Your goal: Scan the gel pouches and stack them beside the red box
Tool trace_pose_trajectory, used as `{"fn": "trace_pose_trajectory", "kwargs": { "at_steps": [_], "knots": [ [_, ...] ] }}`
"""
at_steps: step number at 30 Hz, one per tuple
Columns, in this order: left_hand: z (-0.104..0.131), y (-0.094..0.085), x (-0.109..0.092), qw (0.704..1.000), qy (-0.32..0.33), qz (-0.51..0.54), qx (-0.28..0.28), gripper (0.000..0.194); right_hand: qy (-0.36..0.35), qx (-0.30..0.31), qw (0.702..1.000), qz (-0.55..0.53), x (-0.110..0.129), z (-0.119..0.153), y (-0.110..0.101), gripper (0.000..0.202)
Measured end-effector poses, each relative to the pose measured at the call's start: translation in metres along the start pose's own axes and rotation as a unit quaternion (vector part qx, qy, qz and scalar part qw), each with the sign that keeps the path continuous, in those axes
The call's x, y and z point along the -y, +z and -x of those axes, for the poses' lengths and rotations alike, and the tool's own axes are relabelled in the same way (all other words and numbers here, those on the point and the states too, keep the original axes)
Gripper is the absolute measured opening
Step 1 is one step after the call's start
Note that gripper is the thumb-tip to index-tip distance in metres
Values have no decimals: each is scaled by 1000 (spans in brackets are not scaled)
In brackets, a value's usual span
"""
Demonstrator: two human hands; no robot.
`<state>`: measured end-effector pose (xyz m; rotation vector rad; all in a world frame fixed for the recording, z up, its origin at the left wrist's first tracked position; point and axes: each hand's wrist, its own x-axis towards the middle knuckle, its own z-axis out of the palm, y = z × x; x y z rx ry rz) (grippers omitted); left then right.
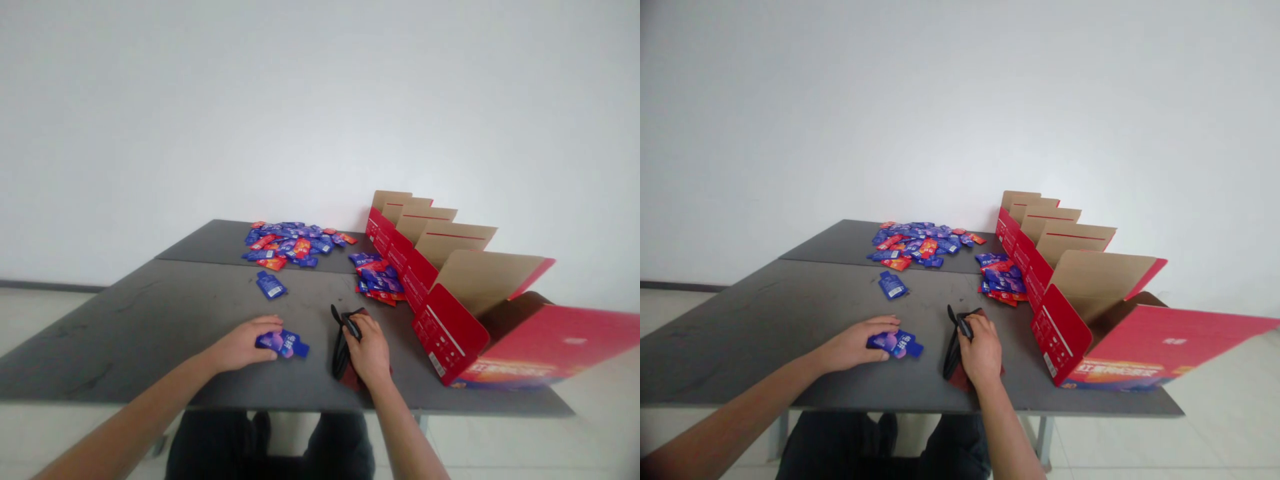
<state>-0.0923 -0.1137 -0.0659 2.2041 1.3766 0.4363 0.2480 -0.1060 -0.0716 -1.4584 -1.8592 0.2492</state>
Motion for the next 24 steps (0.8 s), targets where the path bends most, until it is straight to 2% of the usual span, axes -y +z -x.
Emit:
{"fn": "trace_pose_trajectory", "kwargs": {
  "at_steps": [3,7,10,14,24],
  "knots": [
    [5,-5,-1,1000,-1,-2,21,68,-1,8,1000,6,1,0,-1,22],
    [17,-15,8,999,-6,-2,39,65,2,16,1000,14,1,-1,0,22],
    [24,-19,16,1000,-17,-2,25,62,-2,20,1000,19,0,-1,0,22],
    [31,-16,17,1000,-25,-9,-5,60,-9,25,999,23,-3,-3,1,24],
    [36,-16,20,1000,-17,10,-10,56,-13,33,999,39,-8,-5,3,24]
  ]
}}
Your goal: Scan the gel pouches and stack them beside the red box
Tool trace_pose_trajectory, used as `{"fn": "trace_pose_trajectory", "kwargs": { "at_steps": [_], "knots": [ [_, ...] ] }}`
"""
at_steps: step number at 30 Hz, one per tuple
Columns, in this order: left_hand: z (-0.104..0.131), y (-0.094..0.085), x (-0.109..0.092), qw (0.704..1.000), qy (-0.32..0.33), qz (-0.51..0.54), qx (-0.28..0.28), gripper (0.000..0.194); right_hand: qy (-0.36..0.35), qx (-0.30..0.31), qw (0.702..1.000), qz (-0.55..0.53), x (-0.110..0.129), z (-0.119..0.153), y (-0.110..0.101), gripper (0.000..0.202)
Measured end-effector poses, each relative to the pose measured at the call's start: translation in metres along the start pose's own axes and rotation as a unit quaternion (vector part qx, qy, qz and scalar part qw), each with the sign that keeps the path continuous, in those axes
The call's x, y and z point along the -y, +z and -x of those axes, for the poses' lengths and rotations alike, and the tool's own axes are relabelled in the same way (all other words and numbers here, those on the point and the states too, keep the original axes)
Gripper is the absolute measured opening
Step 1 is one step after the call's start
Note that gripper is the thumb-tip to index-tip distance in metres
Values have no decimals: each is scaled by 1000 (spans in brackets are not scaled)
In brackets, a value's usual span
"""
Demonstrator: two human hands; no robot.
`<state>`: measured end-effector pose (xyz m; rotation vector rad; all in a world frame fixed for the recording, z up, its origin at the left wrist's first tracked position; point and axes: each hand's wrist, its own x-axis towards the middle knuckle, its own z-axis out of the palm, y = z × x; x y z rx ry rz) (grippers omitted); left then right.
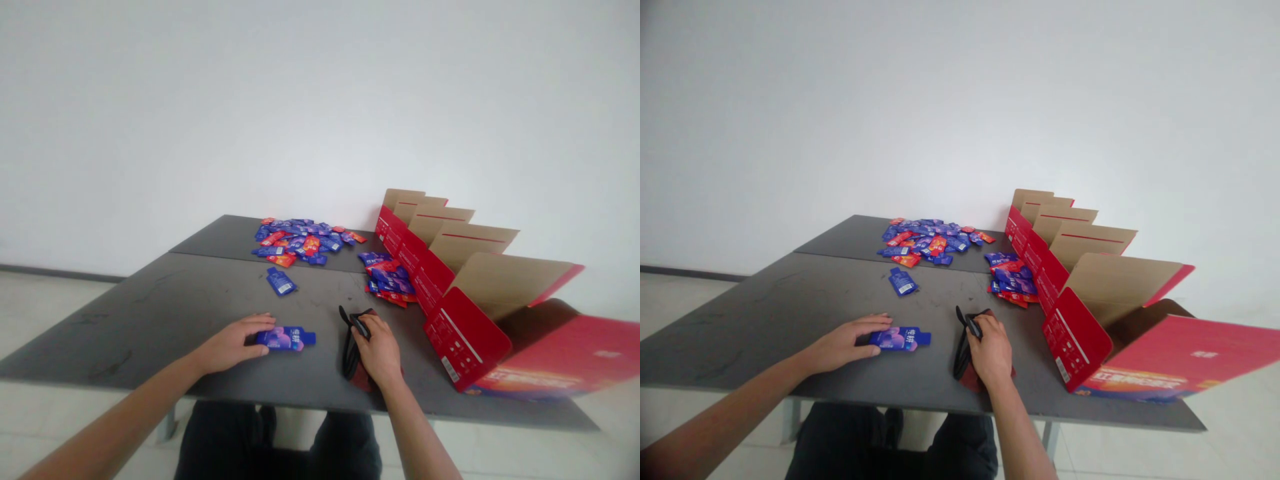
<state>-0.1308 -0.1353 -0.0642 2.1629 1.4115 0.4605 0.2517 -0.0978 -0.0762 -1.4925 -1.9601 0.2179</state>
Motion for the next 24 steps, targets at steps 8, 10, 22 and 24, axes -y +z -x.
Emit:
{"fn": "trace_pose_trajectory", "kwargs": {
  "at_steps": [8,10,22,24],
  "knots": [
    [0,8,2,1000,1,-3,-24,53,-37,34,997,-54,66,-12,-2,22],
    [-1,11,1,999,6,-11,-39,52,-88,56,994,-46,107,-15,15,24],
    [-3,21,1,997,-20,-26,-73,58,-18,123,981,147,110,-22,28,14],
    [-3,23,1,997,-18,-26,-75,55,-67,116,984,115,120,-24,29,13]
  ]
}}
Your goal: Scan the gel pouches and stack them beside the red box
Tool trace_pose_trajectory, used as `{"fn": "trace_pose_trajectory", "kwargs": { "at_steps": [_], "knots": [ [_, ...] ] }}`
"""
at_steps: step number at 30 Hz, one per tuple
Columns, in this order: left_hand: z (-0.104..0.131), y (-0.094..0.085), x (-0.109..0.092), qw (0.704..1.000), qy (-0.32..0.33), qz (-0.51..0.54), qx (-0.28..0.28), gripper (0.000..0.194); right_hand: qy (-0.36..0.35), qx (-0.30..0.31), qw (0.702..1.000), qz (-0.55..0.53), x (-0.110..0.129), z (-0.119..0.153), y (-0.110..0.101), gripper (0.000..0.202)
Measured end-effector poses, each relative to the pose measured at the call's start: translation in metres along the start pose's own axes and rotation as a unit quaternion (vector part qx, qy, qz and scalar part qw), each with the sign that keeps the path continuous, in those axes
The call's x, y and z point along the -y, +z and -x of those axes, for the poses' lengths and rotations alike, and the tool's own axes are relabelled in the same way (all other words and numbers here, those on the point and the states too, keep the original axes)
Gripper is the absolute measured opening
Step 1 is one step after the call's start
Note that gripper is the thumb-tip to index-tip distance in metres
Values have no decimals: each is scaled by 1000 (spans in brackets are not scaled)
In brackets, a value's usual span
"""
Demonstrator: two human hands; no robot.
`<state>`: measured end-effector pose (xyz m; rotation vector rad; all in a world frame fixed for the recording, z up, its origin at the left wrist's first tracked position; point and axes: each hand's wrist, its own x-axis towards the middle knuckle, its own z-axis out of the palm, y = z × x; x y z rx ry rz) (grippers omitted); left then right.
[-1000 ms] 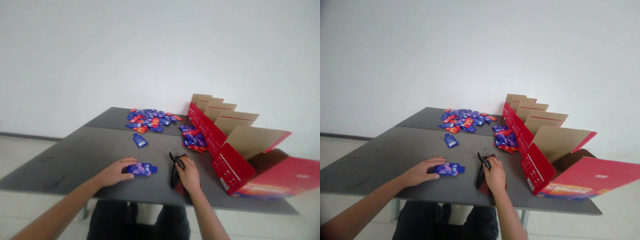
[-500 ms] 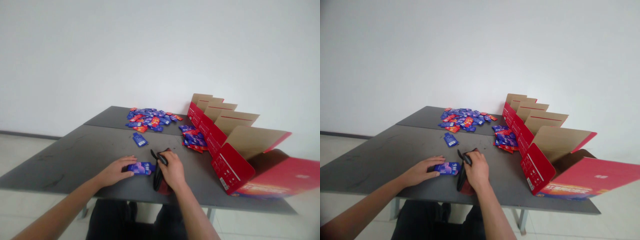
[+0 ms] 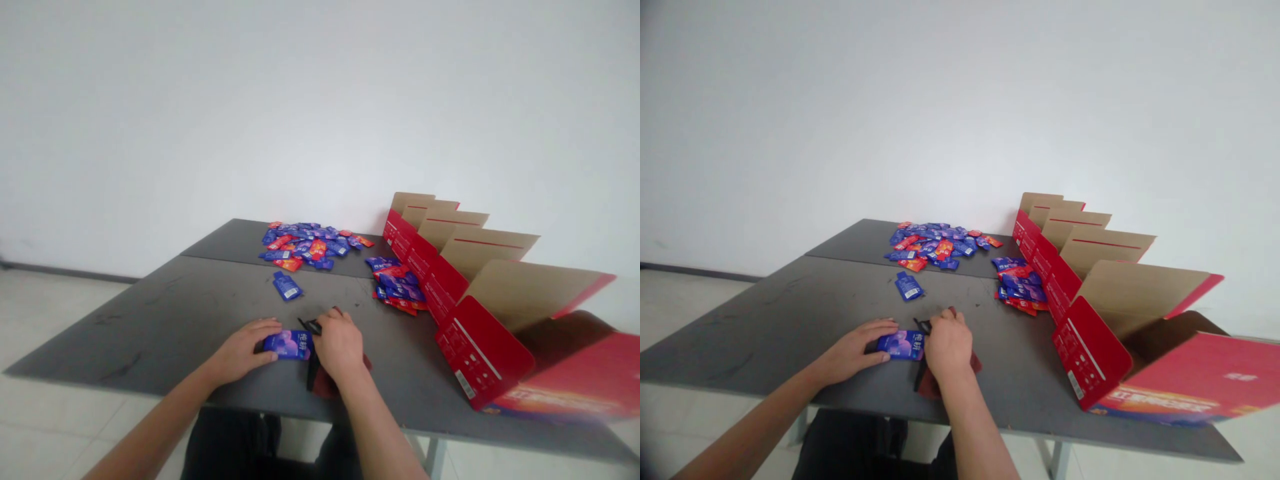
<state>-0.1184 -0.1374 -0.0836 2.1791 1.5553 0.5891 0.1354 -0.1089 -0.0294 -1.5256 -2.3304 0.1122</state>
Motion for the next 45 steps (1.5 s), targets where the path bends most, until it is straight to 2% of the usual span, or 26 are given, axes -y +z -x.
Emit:
{"fn": "trace_pose_trajectory", "kwargs": {
  "at_steps": [3,5,8,10,12,13,15,17,19,21,23,25,27,30,32,34,37,39,41,43,45],
  "knots": [
    [0,3,0,1000,5,0,-14,56,-130,13,990,-50,35,-5,17,21],
    [0,4,0,1000,2,-4,-24,58,-148,29,987,-57,47,-6,30,19],
    [2,3,-4,999,-3,-19,-26,54,-78,30,996,-37,28,-6,31,13],
    [4,3,-7,999,-5,-30,-22,55,1,22,1000,-5,4,-7,21,15],
    [5,3,-6,999,-9,-37,-20,57,55,17,998,15,-9,-8,10,17],
    [5,4,-5,999,-10,-39,-20,57,56,13,998,13,-7,-8,6,16],
    [5,6,-1,999,-7,-41,-25,57,4,12,1000,-13,9,-7,7,15],
    [4,9,3,998,4,-43,-36,57,-70,24,996,-41,31,-6,15,18],
    [4,11,4,998,11,-45,-48,56,-100,45,993,-50,42,-4,24,21],
    [5,10,2,997,8,-50,-50,54,-59,55,996,-35,33,-5,25,20],
    [5,9,0,997,5,-57,-41,54,17,54,998,-6,14,-8,19,19],
    [6,7,-1,997,3,-63,-35,55,62,51,997,18,1,-12,11,18],
    [6,8,0,997,0,-66,-39,54,34,45,998,10,6,-12,8,16],
    [6,10,4,997,2,-64,-50,54,-72,41,996,-36,32,-7,17,21],
    [5,11,4,997,7,-63,-53,55,-91,48,994,-46,38,-5,24,22],
    [5,10,1,996,6,-67,-51,54,-44,52,997,-33,25,-4,24,21],
    [6,7,-5,996,3,-76,-39,54,53,54,997,7,-8,-11,13,21],
    [7,6,-7,996,3,-79,-40,54,64,48,997,18,-15,-15,7,20],
    [6,7,-5,996,9,-77,-50,52,21,28,999,-1,-1,-14,8,17],
    [6,9,-2,995,19,-72,-59,51,-47,18,998,-31,24,-11,17,16],
    [5,10,-1,996,24,-68,-62,53,-90,34,994,-46,42,-7,27,19]
  ]
}}
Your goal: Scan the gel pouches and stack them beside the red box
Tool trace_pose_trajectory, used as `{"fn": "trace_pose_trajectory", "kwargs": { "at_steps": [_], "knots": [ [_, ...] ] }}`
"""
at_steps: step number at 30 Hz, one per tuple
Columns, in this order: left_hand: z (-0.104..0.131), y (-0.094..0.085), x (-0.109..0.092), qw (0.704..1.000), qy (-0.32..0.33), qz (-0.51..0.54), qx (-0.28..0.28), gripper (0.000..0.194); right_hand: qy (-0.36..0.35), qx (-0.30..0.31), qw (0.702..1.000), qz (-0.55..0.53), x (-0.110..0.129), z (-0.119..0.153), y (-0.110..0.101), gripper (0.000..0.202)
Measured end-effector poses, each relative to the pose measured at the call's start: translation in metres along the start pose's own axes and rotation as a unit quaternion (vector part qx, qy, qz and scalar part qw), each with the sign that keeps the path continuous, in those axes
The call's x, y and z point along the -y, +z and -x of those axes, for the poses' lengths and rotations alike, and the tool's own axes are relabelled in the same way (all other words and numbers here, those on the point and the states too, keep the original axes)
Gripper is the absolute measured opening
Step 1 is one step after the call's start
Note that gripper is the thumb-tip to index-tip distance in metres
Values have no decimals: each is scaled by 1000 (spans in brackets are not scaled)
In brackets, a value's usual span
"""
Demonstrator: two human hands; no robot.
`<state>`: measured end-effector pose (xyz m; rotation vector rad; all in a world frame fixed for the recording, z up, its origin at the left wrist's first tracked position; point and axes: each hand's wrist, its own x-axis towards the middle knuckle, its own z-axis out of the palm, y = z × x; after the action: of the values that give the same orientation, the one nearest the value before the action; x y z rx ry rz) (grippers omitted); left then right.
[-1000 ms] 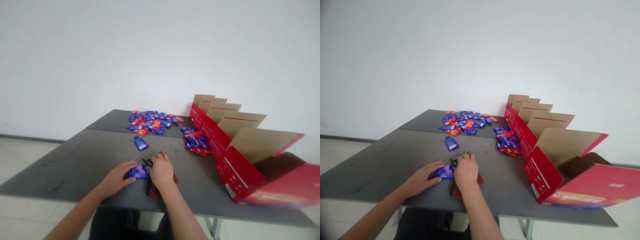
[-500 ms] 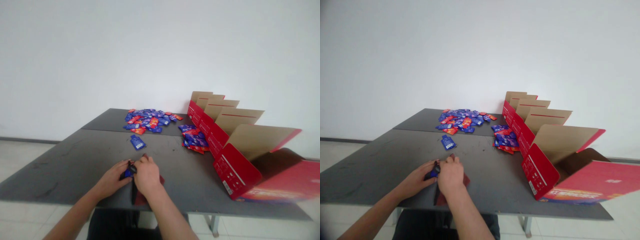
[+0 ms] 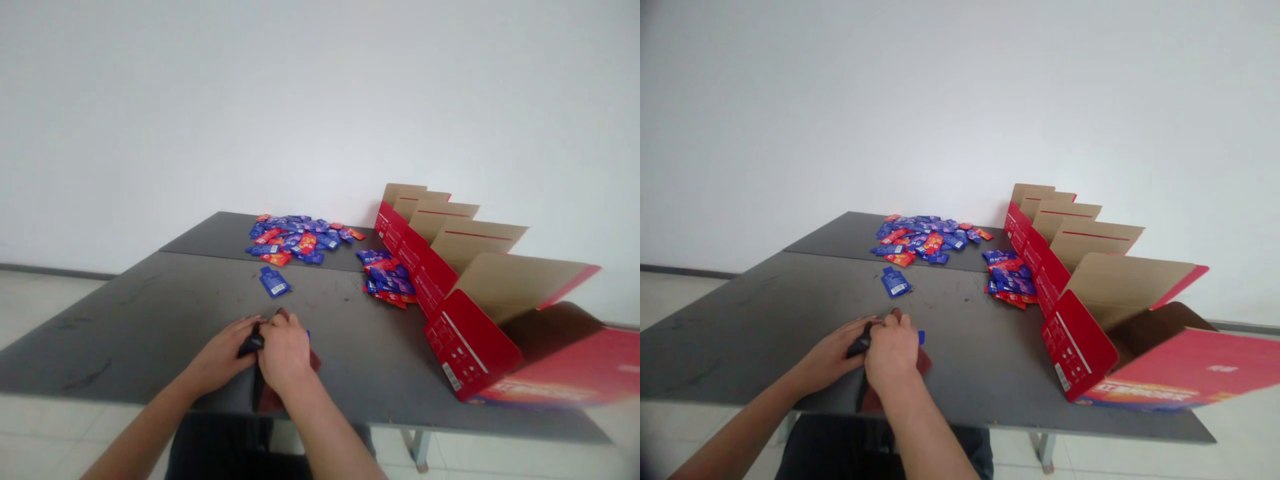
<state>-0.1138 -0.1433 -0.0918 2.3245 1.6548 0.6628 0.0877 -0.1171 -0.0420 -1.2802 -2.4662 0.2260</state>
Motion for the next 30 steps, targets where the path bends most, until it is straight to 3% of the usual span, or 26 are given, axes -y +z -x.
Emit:
{"fn": "trace_pose_trajectory", "kwargs": {
  "at_steps": [3,7,10,12,14,17,19,21,24,27,30],
  "knots": [
    [0,-2,-3,1000,-7,3,2,52,39,25,999,17,-8,3,0,19],
    [1,-5,-7,1000,-5,-6,12,52,149,34,986,73,-38,0,-23,19],
    [0,-2,-3,1000,-1,-13,6,51,77,16,996,47,-24,-2,-24,16],
    [0,0,1,1000,4,-10,4,52,2,6,1000,12,-6,-2,-12,18],
    [0,1,1,1000,5,-5,4,53,-20,13,1000,-10,0,1,-1,19],
    [1,-2,-3,1000,-2,-3,2,51,61,26,998,1,-25,7,-3,19],
    [1,-5,-7,1000,-4,-6,4,51,136,31,989,39,-48,7,-16,20],
    [2,-5,-7,1000,-7,-9,6,52,167,26,983,66,-57,6,-27,20],
    [2,-1,-1,1000,-11,-10,4,52,97,-8,994,45,-31,2,-26,19],
    [0,3,5,1000,-1,-1,4,54,16,8,1000,11,3,1,-7,20],
    [0,2,3,1000,-4,5,0,53,35,24,999,9,-1,5,1,20]
  ]
}}
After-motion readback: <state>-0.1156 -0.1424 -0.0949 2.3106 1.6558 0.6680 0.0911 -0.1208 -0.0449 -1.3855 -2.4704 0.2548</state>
